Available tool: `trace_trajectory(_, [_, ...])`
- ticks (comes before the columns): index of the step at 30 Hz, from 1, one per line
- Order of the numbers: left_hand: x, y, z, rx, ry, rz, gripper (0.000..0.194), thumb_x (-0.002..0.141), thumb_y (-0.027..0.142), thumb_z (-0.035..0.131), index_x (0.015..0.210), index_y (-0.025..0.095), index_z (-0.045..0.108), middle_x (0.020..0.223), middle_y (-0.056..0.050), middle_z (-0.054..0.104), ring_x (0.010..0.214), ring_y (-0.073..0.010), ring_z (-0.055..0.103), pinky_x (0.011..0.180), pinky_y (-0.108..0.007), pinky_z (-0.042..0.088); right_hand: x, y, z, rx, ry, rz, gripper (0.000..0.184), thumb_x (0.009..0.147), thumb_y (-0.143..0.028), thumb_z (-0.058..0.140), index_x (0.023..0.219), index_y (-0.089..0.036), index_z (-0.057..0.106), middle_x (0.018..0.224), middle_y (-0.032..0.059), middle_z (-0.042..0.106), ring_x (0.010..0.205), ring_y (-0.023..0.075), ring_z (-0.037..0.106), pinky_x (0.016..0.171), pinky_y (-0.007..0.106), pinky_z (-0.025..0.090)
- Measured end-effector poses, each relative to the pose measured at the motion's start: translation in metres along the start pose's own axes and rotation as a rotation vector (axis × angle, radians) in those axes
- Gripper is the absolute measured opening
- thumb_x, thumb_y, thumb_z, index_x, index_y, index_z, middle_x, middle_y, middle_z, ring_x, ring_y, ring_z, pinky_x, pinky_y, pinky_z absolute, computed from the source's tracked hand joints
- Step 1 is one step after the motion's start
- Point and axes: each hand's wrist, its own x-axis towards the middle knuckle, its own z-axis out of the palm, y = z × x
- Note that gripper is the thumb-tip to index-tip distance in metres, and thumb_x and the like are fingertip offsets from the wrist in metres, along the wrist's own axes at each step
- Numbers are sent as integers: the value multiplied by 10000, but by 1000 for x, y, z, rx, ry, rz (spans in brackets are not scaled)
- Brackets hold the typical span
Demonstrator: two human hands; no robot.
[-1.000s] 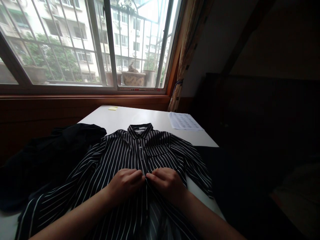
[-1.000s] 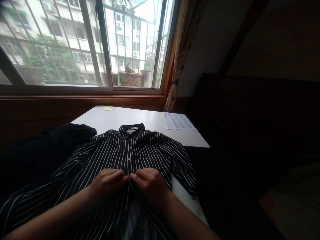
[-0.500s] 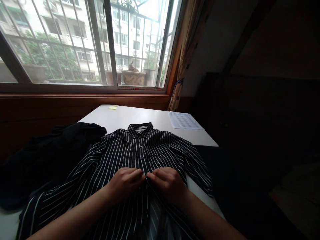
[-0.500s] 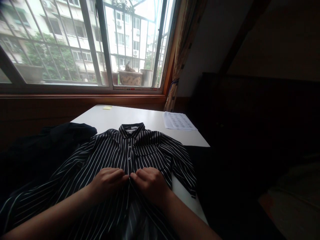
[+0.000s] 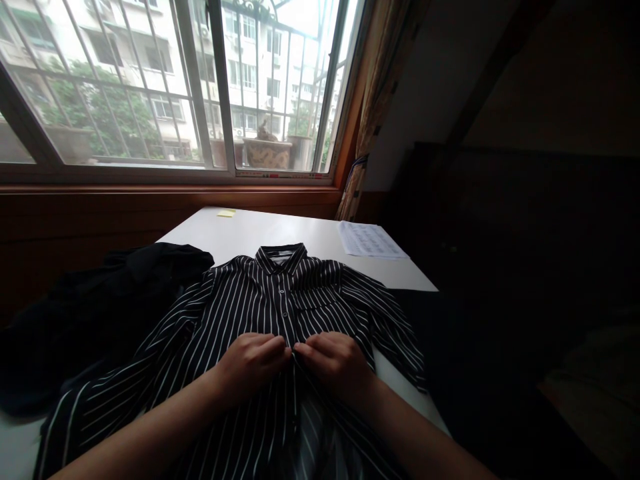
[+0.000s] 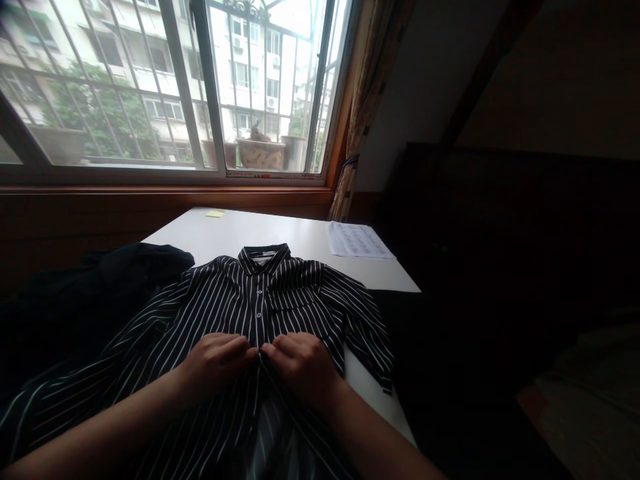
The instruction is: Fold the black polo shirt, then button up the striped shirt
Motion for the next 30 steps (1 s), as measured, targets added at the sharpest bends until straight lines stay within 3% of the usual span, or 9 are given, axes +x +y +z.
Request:
trace_trajectory(13, [1,0,0,-15,-12,-4,258,1043,220,424,815,182,539,696,30,499,568,-106,424,533,-299,280,0,1,4,-19,91,-31,163,1001,-237,537,1067,-216,684,822,8,690,725,142,622,667,298,424])
trace_trajectory(30, [4,1,-4,-52,7,-18,278,1044,216,422,789,175,526,674,37,491,547,-97,413,515,-293,282,0,1,4,18,92,-5,148,998,-234,542,1055,-215,677,810,7,688,721,140,619,678,295,416])
